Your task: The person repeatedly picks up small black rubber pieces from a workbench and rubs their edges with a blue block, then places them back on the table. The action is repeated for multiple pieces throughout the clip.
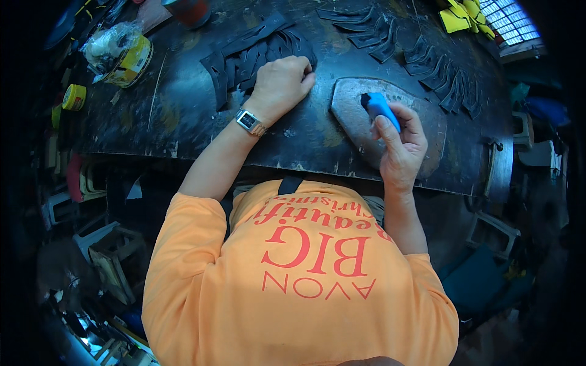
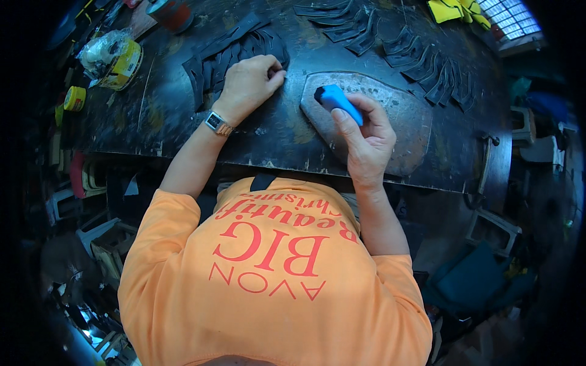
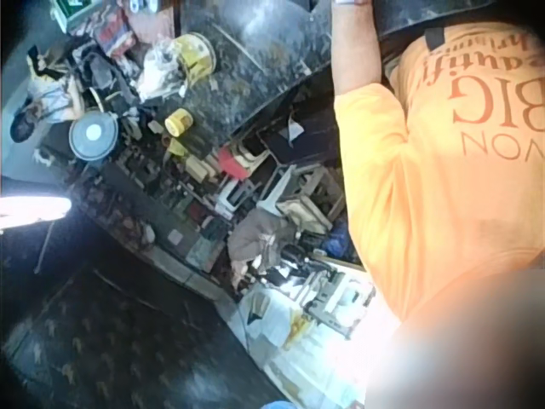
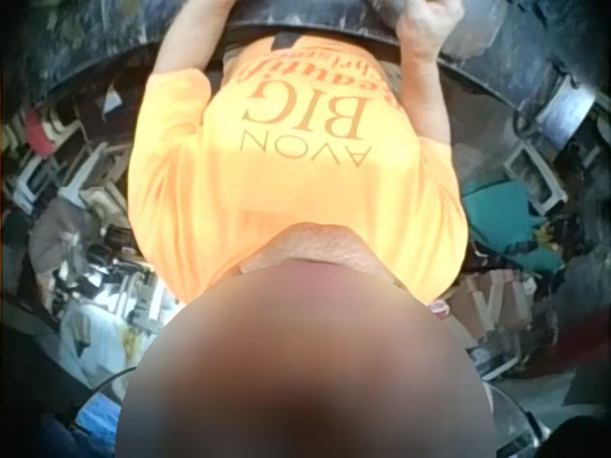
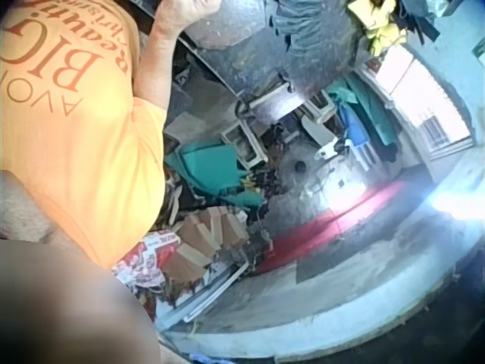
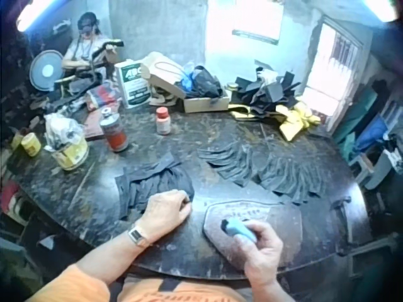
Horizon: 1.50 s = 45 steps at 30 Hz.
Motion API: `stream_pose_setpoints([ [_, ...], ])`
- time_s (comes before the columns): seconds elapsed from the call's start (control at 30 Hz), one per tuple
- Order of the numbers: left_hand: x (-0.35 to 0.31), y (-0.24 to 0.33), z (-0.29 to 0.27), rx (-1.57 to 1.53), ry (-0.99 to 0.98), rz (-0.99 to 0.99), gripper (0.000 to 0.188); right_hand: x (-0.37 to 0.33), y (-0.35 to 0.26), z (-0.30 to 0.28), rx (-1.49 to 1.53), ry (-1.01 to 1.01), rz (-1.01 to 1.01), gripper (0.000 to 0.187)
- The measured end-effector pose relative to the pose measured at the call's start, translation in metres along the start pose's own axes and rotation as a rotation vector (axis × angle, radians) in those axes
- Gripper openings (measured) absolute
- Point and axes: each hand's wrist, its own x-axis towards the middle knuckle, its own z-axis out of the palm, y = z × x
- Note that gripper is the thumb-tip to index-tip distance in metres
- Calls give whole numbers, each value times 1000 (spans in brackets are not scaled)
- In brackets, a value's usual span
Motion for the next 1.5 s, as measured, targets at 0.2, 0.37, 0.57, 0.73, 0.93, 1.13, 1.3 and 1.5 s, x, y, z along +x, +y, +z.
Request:
stream_pose_setpoints([
  [0.2, -6, -1, -9, -1159, 30, -418, 14, -3, 5, 3, 492, -17, 314, 22],
  [0.37, -28, 22, -4, -1755, -63, -507, 11, -5, 11, 17, 432, -127, 219, 27],
  [0.57, -47, 44, 6, -1963, -141, -589, 10, -6, 10, 24, 300, -174, 125, 29],
  [0.73, -49, 48, 8, -1964, -220, -588, 10, -5, 11, 20, 211, -192, -16, 26],
  [0.93, -54, 52, 11, -1847, -245, -522, 15, -4, 13, 13, 272, -150, 17, 24],
  [1.13, -52, 41, 9, -1601, -282, -462, 14, -7, 21, 11, 296, -100, 14, 24],
  [1.3, -46, 27, 1, -1852, -155, -553, 15, -13, 20, 8, 153, -151, -40, 23],
  [1.5, -46, 11, -5, -1993, -97, -587, 16, -20, 22, 8, 223, -142, 66, 23],
])
